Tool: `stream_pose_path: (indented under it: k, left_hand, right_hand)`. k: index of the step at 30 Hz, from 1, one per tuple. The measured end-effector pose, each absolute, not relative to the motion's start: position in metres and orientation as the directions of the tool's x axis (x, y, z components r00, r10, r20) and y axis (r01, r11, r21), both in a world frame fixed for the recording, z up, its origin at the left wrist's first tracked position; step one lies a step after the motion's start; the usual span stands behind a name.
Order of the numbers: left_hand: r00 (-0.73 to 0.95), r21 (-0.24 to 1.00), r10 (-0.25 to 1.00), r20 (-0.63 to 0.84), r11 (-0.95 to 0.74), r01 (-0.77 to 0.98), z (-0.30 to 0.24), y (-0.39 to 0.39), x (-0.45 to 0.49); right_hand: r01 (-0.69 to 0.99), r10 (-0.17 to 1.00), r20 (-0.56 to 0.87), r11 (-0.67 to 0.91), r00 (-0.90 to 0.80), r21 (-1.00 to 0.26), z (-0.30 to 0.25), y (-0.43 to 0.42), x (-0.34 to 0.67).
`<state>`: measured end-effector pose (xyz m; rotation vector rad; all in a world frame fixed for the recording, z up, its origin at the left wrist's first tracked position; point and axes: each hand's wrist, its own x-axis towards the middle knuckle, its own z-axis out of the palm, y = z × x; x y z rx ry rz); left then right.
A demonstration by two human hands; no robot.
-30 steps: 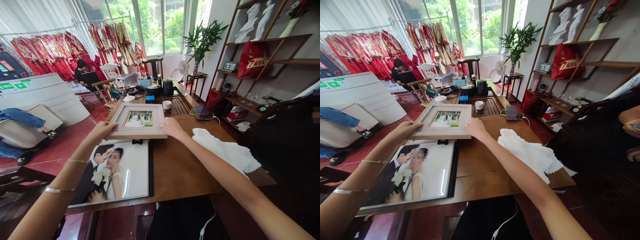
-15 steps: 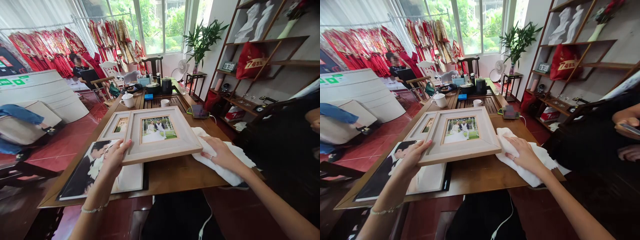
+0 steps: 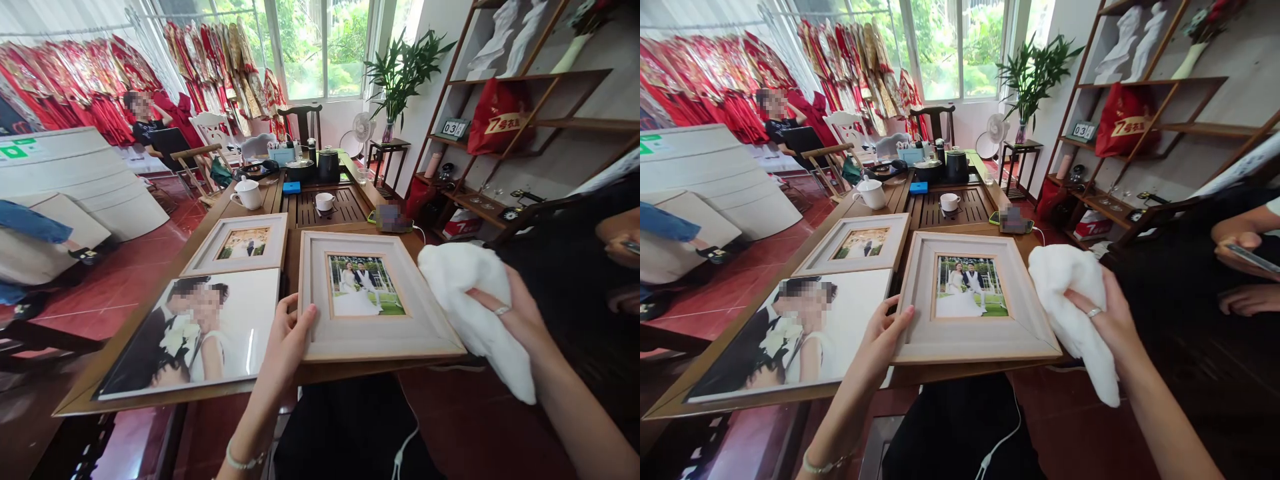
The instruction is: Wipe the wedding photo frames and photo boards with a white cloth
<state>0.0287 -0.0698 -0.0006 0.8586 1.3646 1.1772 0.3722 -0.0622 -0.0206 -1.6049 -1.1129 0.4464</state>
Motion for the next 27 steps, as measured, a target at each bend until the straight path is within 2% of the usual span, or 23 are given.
stream_pose_path:
  k: [8,13,20,27]
  left_hand:
    - [-0.165,0.958,0.947,-0.275,0.255,-0.134,-0.025,-0.065,0.038]
    - [-0.178,0.965,0.949,-0.262,0.261,-0.025,-0.039,-0.064,0.033]
    - [-0.193,0.939,0.981,0.028,0.041,0.342,-0.044,-0.066,0.028]
    - [-0.245,0.832,0.946,0.212,-0.043,0.553,-0.046,-0.07,0.038]
  right_hand:
    - [0.358,0.913,0.166,0.024,0.372,-0.934,-0.035,-0.036,0.354]
    - [0.31,0.914,0.162,0.042,0.372,-0.95,-0.04,-0.03,0.348]
    - [0.376,0.918,0.224,0.09,0.328,-0.922,-0.04,-0.033,0.342]
    - [0.415,0.91,0.277,0.133,0.308,-0.9,-0.039,-0.025,0.33]
